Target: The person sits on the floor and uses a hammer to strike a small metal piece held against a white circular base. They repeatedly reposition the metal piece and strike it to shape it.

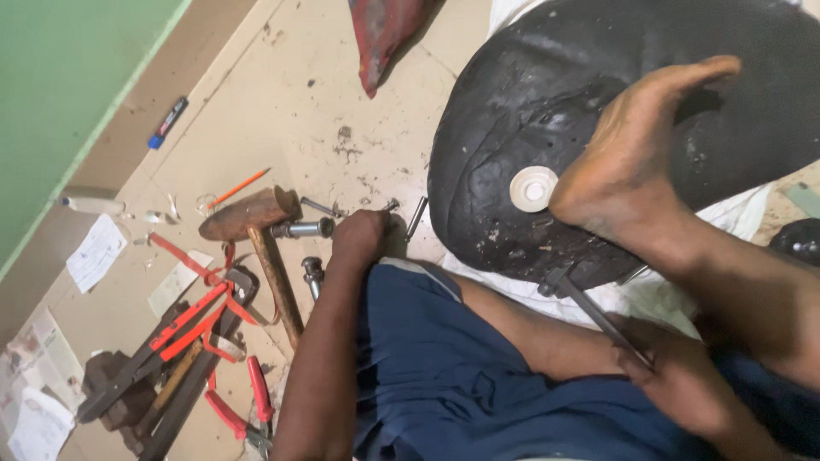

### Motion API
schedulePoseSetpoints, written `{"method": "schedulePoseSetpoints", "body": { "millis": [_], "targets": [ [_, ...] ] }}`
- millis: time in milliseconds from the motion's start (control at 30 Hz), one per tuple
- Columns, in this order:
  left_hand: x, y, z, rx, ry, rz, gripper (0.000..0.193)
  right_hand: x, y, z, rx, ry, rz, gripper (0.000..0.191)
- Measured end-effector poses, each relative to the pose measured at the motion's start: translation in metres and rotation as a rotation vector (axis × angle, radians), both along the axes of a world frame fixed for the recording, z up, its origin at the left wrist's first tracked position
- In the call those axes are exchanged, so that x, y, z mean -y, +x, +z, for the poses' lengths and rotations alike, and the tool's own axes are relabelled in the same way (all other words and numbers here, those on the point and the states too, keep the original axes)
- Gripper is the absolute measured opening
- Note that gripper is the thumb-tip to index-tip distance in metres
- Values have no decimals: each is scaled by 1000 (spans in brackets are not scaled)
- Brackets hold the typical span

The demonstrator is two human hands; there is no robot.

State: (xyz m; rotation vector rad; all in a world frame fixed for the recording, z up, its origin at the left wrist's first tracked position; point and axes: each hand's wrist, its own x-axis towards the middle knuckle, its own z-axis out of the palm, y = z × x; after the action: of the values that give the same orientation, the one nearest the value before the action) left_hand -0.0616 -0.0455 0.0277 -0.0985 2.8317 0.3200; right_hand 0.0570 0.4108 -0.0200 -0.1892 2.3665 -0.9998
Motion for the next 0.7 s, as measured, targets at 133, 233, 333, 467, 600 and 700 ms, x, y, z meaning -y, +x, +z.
{"method": "schedulePoseSetpoints", "body": {
  "millis": [133,233,333,467,600,700],
  "targets": [
    [-3,-3,2,-137,1007,472,14,-10,12,-1,453,-893,-376,62],
    [-12,0,9,-30,1417,674,8,-8,14,4,531,-842,-467,50],
    [-30,-1,19,-13,1498,665,6,1,10,17,230,-243,-390,41],
    [-57,-6,23,-57,1559,609,13,9,5,44,-246,-282,-320,42],
    [-97,-18,9,-353,1224,218,17,19,-4,63,-168,-522,-411,51],
    [-120,-23,-5,-518,758,-12,13,27,-9,67,-603,-81,-227,43]
  ]
}}
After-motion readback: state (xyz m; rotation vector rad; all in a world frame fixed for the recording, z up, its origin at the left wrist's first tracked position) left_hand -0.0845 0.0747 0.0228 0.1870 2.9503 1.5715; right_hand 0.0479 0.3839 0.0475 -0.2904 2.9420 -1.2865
